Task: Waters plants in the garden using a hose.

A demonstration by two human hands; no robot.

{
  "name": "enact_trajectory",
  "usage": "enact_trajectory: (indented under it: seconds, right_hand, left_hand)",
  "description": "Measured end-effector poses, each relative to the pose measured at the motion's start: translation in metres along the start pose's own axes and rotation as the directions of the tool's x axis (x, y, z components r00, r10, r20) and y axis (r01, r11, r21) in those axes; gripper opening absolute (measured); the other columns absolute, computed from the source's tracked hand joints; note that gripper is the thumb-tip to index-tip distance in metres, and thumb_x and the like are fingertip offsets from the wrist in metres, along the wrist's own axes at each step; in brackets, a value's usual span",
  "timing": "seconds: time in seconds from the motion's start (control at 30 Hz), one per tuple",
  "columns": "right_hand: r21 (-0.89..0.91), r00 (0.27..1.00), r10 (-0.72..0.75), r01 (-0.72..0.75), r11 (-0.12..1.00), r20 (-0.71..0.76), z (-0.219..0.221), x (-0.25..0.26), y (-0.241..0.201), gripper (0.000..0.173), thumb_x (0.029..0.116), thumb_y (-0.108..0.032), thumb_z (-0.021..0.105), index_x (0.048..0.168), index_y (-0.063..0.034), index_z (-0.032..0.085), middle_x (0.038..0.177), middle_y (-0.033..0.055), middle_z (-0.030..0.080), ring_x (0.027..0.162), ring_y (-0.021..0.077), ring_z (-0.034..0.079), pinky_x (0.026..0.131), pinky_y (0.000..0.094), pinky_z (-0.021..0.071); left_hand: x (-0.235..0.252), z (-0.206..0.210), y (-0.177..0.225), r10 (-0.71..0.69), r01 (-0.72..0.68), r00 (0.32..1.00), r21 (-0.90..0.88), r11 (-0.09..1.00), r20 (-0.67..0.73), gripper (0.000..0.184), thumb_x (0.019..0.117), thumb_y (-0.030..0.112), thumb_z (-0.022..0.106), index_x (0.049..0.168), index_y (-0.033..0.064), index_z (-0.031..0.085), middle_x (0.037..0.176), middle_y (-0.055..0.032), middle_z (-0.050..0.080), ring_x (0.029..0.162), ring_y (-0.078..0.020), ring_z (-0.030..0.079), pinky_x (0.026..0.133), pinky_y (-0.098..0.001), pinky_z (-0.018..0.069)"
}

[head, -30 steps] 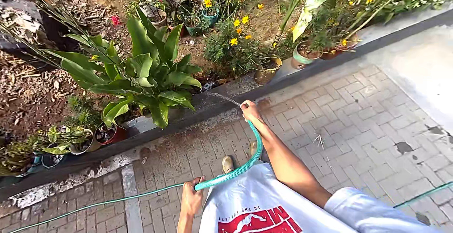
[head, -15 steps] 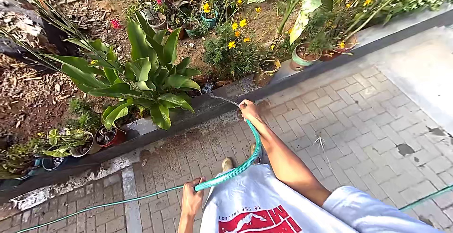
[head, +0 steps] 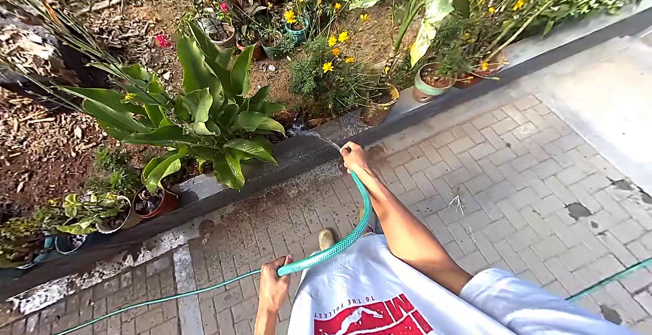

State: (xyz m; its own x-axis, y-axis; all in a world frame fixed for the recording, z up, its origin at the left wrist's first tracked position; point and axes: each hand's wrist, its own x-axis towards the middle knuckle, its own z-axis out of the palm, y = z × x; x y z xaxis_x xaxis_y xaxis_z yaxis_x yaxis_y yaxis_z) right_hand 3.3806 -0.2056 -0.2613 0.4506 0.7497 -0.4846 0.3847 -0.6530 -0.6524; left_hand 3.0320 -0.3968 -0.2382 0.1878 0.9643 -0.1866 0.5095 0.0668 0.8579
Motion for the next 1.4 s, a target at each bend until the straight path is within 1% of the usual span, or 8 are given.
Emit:
enact_trajectory:
  seconds: [0.07, 0.2, 0.43, 0.57, 0.8, 1.03, 1.17, 1.4]
  right_hand:
    - [0.005, 0.999, -0.040, 0.040, 0.999, 0.007, 0.003, -0.008, -0.001, 0.026, 0.1080, -0.029, 0.053, 0.122, -0.0112, 0.065, 0.087, 0.0203, 0.067, 0.062, 0.0310, 0.064, 0.057, 0.0479, 0.0544]
    - [-0.051, 1.000, 0.003, -0.003, 0.999, 0.015, -0.003, 0.006, -0.003, 0.027, 0.1084, -0.026, 0.051, 0.124, -0.0103, 0.065, 0.096, 0.0200, 0.069, 0.072, 0.0310, 0.069, 0.066, 0.0480, 0.0571]
    - [0.025, 0.996, -0.068, 0.069, 0.997, -0.052, 0.000, -0.011, -0.001, 0.024, 0.1083, -0.028, 0.051, 0.120, -0.0118, 0.065, 0.085, 0.0202, 0.067, 0.060, 0.0318, 0.064, 0.055, 0.0486, 0.0542]
    - [0.008, 0.995, -0.083, 0.083, 0.997, 0.051, -0.001, -0.011, -0.005, 0.025, 0.1092, -0.029, 0.050, 0.121, -0.0117, 0.064, 0.082, 0.0184, 0.065, 0.058, 0.0288, 0.062, 0.055, 0.0453, 0.0535]
    - [0.021, 0.990, 0.068, -0.066, 0.998, -0.125, -0.080, 0.010, 0.024, 0.028, 0.1090, -0.027, 0.050, 0.126, -0.0104, 0.064, 0.096, 0.0194, 0.068, 0.070, 0.0304, 0.066, 0.064, 0.0476, 0.0561]
    - [0.011, 0.898, 0.095, -0.100, 0.995, -0.429, -0.184, -0.003, 0.040, 0.029, 0.1068, -0.027, 0.053, 0.125, -0.0089, 0.066, 0.106, 0.0221, 0.069, 0.083, 0.0355, 0.070, 0.075, 0.0544, 0.0573]
    - [-0.080, 0.923, 0.041, -0.078, 0.994, -0.384, -0.207, -0.007, 0.041, 0.028, 0.1076, -0.027, 0.052, 0.125, -0.0083, 0.065, 0.103, 0.0221, 0.069, 0.079, 0.0354, 0.070, 0.072, 0.0538, 0.0569]
    - [-0.007, 0.931, 0.069, -0.076, 0.997, -0.359, -0.245, -0.002, 0.080, 0.028, 0.1080, -0.027, 0.052, 0.126, -0.0105, 0.065, 0.098, 0.0205, 0.069, 0.071, 0.0314, 0.067, 0.066, 0.0495, 0.0566]
  left_hand:
    - [0.001, 0.001, 0.000, 0.012, -0.012, 1.000, -0.013, 1.000, 0.005, 0.042, 0.0973, 0.028, 0.054, 0.057, 0.0176, 0.050, 0.049, 0.0118, 0.039, 0.044, 0.0028, 0.038, 0.045, -0.0204, 0.0317]
    - [0.004, -0.002, 0.002, 0.015, -0.015, 1.000, -0.009, 1.000, 0.000, 0.040, 0.0963, 0.026, 0.055, 0.057, 0.0178, 0.051, 0.049, 0.0126, 0.040, 0.044, 0.0035, 0.038, 0.044, -0.0195, 0.0315]
    - [0.007, 0.000, 0.002, 0.028, -0.028, 1.000, -0.025, 0.999, 0.004, 0.041, 0.0960, 0.026, 0.055, 0.056, 0.0180, 0.051, 0.049, 0.0126, 0.040, 0.044, 0.0040, 0.038, 0.044, -0.0190, 0.0310]
    - [0.009, 0.002, 0.002, 0.034, -0.034, 0.999, -0.018, 0.999, 0.027, 0.041, 0.0958, 0.027, 0.055, 0.056, 0.0185, 0.050, 0.049, 0.0128, 0.040, 0.044, 0.0043, 0.038, 0.044, -0.0191, 0.0309]
    - [0.025, 0.027, 0.012, 0.076, -0.073, 0.988, -0.025, 0.997, 0.136, 0.037, 0.0934, 0.026, 0.056, 0.058, 0.0171, 0.052, 0.049, 0.0123, 0.039, 0.043, 0.0033, 0.038, 0.044, -0.0197, 0.0312]
    - [0.051, 0.066, 0.045, 0.145, -0.135, 0.942, -0.053, 0.989, 0.301, 0.036, 0.0926, 0.027, 0.058, 0.059, 0.0169, 0.053, 0.049, 0.0114, 0.039, 0.043, 0.0004, 0.038, 0.044, -0.0235, 0.0326]
    - [0.058, 0.079, 0.057, 0.174, -0.170, 0.924, -0.044, 0.985, 0.339, 0.036, 0.0924, 0.027, 0.058, 0.058, 0.0177, 0.053, 0.049, 0.0112, 0.040, 0.043, -0.0007, 0.039, 0.045, -0.0248, 0.0337]
    - [0.065, 0.119, 0.076, 0.171, -0.196, 0.899, 0.021, 0.980, 0.404, 0.034, 0.0914, 0.026, 0.057, 0.059, 0.0175, 0.053, 0.049, 0.0109, 0.040, 0.044, -0.0011, 0.039, 0.045, -0.0253, 0.0338]
